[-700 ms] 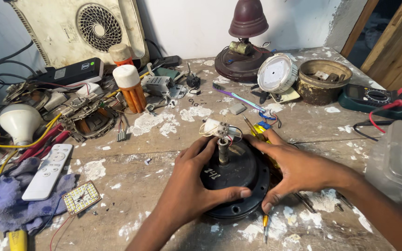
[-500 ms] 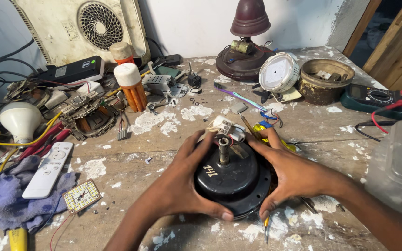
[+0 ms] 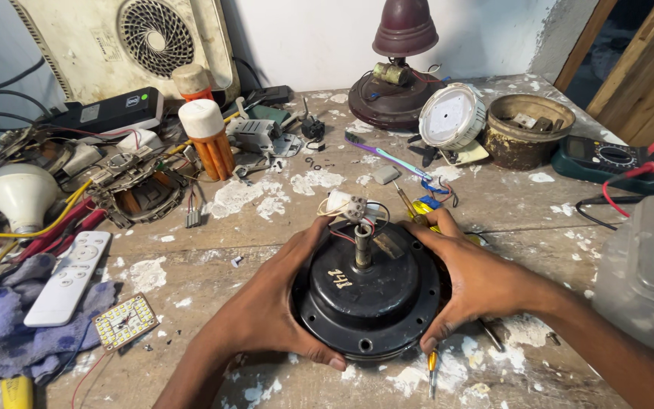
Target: The person unscrews fasteners on a ceiling fan motor housing with a screwdriver, separates the two housing halves, and lifts out the copper-wound stator. They then handle the white cylindrical capacitor, loosen its wires on a terminal block using a screwdriver, and reach toward a multimeter at the end.
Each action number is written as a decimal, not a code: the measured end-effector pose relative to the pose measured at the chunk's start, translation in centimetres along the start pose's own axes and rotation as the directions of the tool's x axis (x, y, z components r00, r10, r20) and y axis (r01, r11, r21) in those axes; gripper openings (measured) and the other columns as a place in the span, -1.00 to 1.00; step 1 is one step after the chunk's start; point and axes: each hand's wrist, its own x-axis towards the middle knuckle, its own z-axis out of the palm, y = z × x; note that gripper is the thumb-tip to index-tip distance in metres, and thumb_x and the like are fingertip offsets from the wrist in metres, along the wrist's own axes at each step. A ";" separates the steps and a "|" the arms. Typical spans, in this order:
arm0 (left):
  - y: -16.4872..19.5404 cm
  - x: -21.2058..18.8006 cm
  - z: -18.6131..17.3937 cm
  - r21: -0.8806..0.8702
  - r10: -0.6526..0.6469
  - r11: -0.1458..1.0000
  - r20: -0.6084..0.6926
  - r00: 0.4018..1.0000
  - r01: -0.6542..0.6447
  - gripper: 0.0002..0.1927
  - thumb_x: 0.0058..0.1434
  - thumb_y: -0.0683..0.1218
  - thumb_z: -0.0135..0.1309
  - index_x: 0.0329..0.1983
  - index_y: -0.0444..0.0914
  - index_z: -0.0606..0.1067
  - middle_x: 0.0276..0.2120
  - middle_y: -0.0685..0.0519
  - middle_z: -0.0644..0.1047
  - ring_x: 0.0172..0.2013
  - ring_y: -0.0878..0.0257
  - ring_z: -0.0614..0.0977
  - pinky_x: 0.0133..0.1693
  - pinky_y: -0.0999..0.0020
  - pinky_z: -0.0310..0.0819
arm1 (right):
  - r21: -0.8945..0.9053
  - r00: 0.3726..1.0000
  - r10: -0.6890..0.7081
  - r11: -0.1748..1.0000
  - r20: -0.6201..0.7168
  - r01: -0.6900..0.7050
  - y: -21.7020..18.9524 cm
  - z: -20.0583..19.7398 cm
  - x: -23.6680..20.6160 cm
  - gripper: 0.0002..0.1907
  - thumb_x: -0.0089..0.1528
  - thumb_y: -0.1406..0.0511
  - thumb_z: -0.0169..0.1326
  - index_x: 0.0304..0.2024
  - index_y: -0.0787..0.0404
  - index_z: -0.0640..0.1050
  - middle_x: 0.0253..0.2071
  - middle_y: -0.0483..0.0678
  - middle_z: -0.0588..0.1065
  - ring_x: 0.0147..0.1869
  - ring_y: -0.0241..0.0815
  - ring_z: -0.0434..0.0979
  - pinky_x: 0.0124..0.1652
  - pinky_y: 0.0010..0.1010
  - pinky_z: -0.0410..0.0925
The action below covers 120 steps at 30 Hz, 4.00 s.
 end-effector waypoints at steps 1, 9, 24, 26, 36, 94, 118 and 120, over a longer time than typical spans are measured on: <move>-0.2 0.0 0.0 -0.021 0.006 1.000 -0.017 1.000 -0.007 0.66 -0.51 0.25 0.59 0.60 -0.33 -0.08 0.52 -0.23 0.16 0.51 -0.07 0.21 0.46 0.11 0.02 | 0.034 1.000 -0.011 0.999 -0.003 0.011 0.0 0.1 0.1 0.57 -0.58 0.00 0.62 0.44 0.15 0.20 0.32 0.06 0.15 0.45 0.02 0.22 0.37 -0.25 0.14; -1.0 -0.2 -0.4 -0.159 0.004 0.987 -0.095 0.995 -0.019 0.57 -0.54 0.17 0.59 0.58 -0.33 0.06 0.53 -0.18 0.25 0.46 -0.01 0.25 0.48 0.11 0.06 | 0.167 0.992 -0.106 0.979 -0.065 0.115 0.1 0.8 1.0 0.48 -0.57 0.07 0.63 0.38 0.23 0.28 0.33 0.04 0.17 0.49 -0.01 0.18 0.40 -0.24 0.07; -0.8 0.1 -0.8 -0.243 -0.036 0.970 -0.131 0.991 0.003 0.50 -0.58 0.12 0.58 0.54 -0.29 0.18 0.41 -0.14 0.42 0.42 0.02 0.41 0.44 0.15 0.16 | 0.172 0.987 -0.133 0.974 -0.092 0.148 0.2 0.9 2.0 0.41 -0.58 0.10 0.63 0.34 0.21 0.38 0.28 0.02 0.32 0.44 -0.06 0.21 0.40 -0.26 0.08; -0.6 0.1 -1.0 -0.283 -0.047 0.959 -0.130 0.990 0.009 0.48 -0.56 0.12 0.57 0.54 -0.29 0.19 0.40 -0.12 0.45 0.38 0.04 0.41 0.44 0.17 0.19 | 0.183 0.981 -0.163 0.967 -0.101 0.179 0.2 0.8 2.0 0.35 -0.56 0.09 0.63 0.29 0.24 0.40 0.29 0.02 0.35 0.45 -0.05 0.20 0.41 -0.25 0.07; 0.0 1.3 -1.1 -0.371 -0.076 0.928 -0.099 0.992 0.034 0.43 -0.57 0.06 0.55 0.51 -0.28 0.22 0.34 -0.09 0.48 0.36 0.09 0.50 0.42 0.21 0.21 | 0.194 0.970 -0.199 0.955 -0.137 0.223 1.3 0.6 2.2 0.35 -0.53 0.06 0.63 0.30 0.25 0.40 0.30 0.06 0.29 0.45 0.00 0.23 0.41 -0.24 0.08; 6.6 -0.8 7.2 -0.324 -0.082 0.945 -0.090 0.992 0.049 0.21 -0.48 0.09 0.52 0.35 -0.39 0.40 0.15 -0.09 0.62 0.16 0.15 0.64 0.31 0.29 0.36 | -0.641 0.773 -0.629 0.629 -0.086 0.440 0.0 0.1 -20.9 -0.53 0.05 0.36 0.14 0.04 0.31 0.59 -0.16 0.00 0.59 -0.13 -0.10 0.62 -0.20 -0.27 0.50; 6.8 -2.3 8.5 -0.250 -0.074 0.968 -0.136 0.988 0.038 0.20 -0.50 0.09 0.52 0.31 -0.42 0.42 0.12 -0.13 0.63 0.14 0.12 0.66 0.29 0.27 0.37 | -0.674 0.808 -0.534 0.695 -0.250 0.251 0.4 4.3 -23.5 -0.45 0.02 0.45 0.12 0.12 0.28 0.53 -0.02 0.05 0.56 -0.05 -0.01 0.64 -0.11 -0.22 0.49; 6.8 -2.0 8.7 -0.233 -0.078 0.971 -0.141 0.987 0.044 0.20 -0.51 0.09 0.52 0.31 -0.41 0.42 0.11 -0.12 0.64 0.13 0.12 0.67 0.28 0.27 0.39 | -0.648 0.782 -0.528 0.730 -0.331 0.219 1.0 6.0 -23.6 -0.47 0.06 0.44 0.13 0.13 0.31 0.51 -0.01 0.10 0.54 -0.03 0.02 0.64 -0.11 -0.21 0.49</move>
